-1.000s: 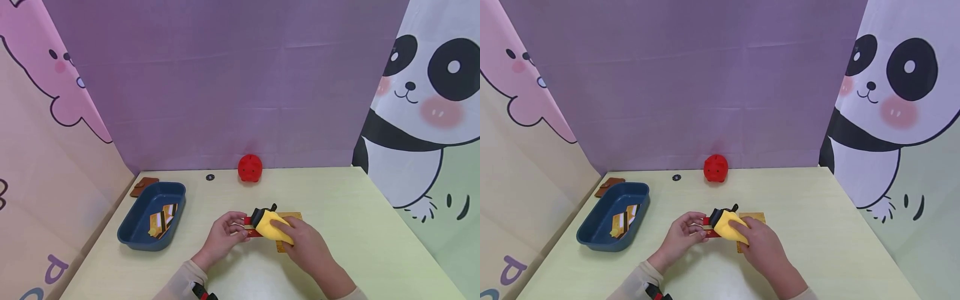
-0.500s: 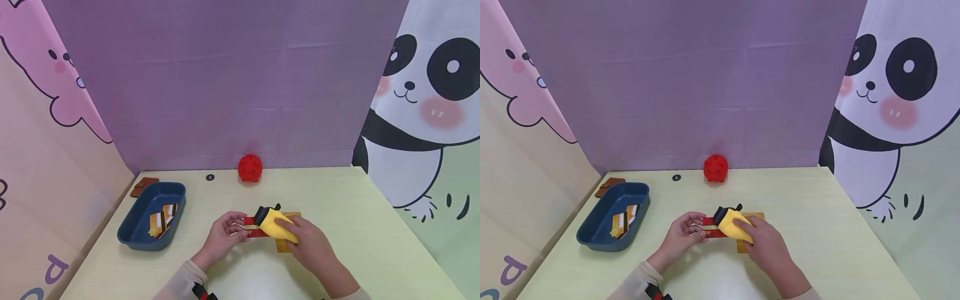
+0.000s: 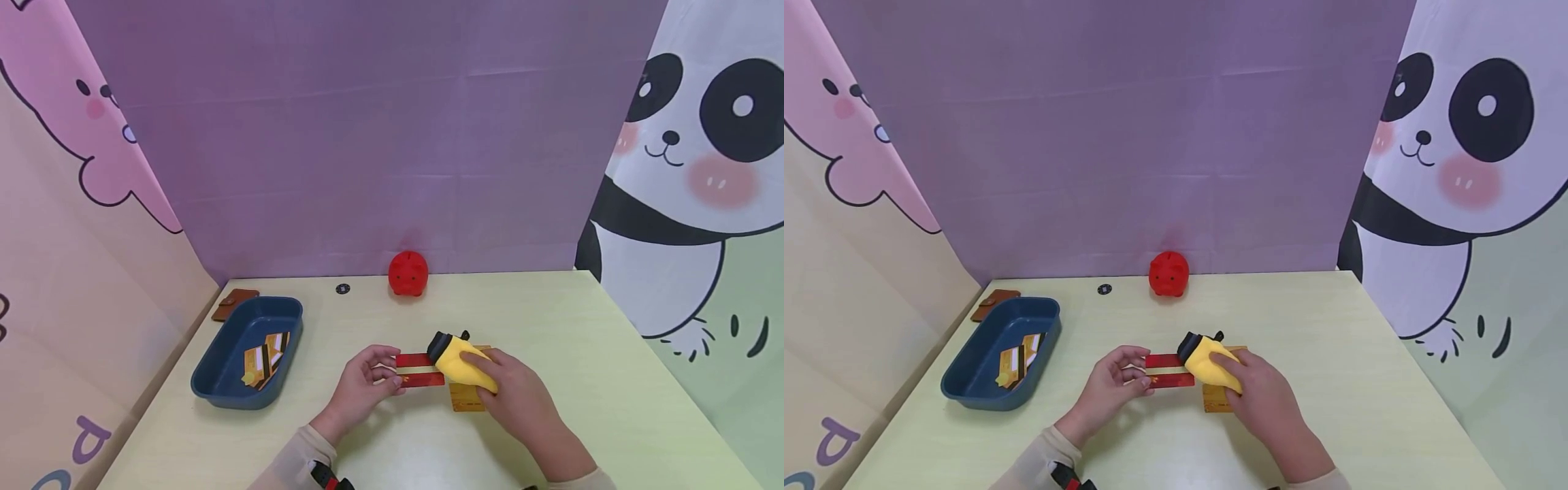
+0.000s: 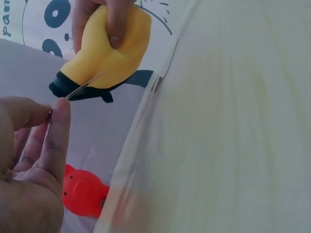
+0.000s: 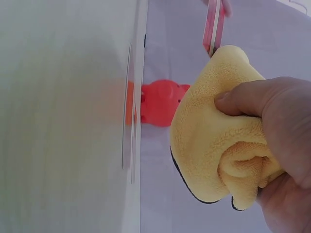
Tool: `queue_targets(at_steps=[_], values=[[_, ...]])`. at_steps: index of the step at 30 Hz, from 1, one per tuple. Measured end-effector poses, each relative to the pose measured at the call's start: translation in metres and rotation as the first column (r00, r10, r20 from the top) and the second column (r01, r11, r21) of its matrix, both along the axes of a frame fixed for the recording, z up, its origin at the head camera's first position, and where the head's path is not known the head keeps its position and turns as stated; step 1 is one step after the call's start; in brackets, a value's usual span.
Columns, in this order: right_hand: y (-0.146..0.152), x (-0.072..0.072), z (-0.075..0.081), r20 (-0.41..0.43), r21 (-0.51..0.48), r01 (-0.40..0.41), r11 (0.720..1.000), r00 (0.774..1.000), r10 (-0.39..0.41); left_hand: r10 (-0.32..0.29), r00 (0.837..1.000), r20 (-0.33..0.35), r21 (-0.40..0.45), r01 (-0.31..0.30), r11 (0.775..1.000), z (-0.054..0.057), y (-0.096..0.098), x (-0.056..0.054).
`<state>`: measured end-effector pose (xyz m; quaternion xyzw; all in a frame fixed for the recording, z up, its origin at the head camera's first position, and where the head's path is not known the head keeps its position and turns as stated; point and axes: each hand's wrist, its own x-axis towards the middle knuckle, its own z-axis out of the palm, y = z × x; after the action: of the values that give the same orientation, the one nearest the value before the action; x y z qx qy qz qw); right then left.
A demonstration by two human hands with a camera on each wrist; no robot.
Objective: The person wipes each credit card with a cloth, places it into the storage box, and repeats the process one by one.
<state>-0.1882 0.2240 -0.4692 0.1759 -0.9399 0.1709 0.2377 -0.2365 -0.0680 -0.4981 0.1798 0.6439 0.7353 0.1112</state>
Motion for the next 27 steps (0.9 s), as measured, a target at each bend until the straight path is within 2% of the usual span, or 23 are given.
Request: queue_targets(at_steps=[10,27], values=[[0.012,-0.002,-0.001,-0.021,-0.036,0.021,0.999,1.000,-0.022,0.010,1.000,-0.027,0.003,-0.010,1.000,-0.004,-0.003,-0.003],[0.015,-0.001,0.002,-0.024,-0.080,0.033,0.996,0.999,-0.035,0.039,0.999,-0.028,-0.019,-0.039,0.999,-0.001,-0.002,0.000]])
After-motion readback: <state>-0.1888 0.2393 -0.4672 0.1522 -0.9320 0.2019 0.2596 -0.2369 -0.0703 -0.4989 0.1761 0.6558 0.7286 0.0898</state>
